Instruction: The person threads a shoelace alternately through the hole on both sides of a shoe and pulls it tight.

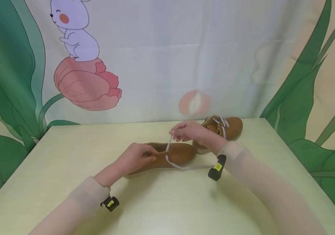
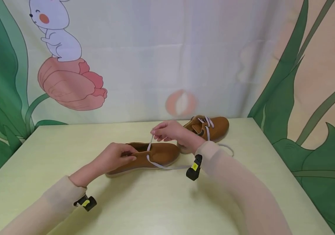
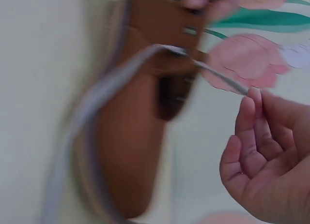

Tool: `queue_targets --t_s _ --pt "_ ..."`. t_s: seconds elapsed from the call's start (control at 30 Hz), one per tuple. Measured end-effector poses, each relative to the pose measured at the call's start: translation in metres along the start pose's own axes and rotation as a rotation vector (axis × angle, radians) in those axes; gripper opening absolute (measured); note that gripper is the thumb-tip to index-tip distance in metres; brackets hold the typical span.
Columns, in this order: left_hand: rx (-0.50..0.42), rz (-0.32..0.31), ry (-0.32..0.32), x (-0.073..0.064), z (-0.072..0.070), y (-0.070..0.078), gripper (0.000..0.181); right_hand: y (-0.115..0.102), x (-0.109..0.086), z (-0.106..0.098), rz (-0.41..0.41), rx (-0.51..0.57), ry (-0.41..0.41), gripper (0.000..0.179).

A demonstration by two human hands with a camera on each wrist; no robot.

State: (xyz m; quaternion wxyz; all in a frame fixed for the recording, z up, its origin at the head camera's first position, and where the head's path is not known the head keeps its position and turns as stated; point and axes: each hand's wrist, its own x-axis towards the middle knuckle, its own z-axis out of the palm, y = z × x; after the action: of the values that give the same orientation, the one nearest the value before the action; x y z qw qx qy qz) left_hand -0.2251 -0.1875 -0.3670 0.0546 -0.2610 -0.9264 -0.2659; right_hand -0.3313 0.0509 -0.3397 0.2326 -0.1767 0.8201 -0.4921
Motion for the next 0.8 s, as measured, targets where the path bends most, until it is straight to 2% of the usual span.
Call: queue_targets --t_s 0.07,0.2,0.33,0.5,0.67,0.8 --pt "0.002 0.0 0.002 0.0 -0.001 0.0 0.008 -0.014 -0.002 -0.017 -0.006 0.023 0.053 0.031" --pt "0.002 -0.001 0.003 0.001 -0.003 0.0 0.007 -0.04 -0.01 -0.05 -0.034 0.123 0.176 0.017" --pt "0.008 -0.002 -0.009 0.001 -0.003 0.0 0.007 -0.056 -0.022 -0.077 -0.055 0.204 0.314 0.016" --pt "0.019 0.003 -0.03 0.001 -0.004 0.0 0.008 -0.059 -0.036 -0.102 -0.074 0.269 0.456 0.015" --pt "0.043 0.005 -0.047 0.001 -0.005 0.002 0.008 -0.054 -0.047 -0.118 -0.1 0.326 0.573 0.01" --pt "0.03 -0.007 -0.093 0.003 -0.012 0.002 0.011 -0.05 -0.052 -0.122 -0.085 0.276 0.631 0.012"
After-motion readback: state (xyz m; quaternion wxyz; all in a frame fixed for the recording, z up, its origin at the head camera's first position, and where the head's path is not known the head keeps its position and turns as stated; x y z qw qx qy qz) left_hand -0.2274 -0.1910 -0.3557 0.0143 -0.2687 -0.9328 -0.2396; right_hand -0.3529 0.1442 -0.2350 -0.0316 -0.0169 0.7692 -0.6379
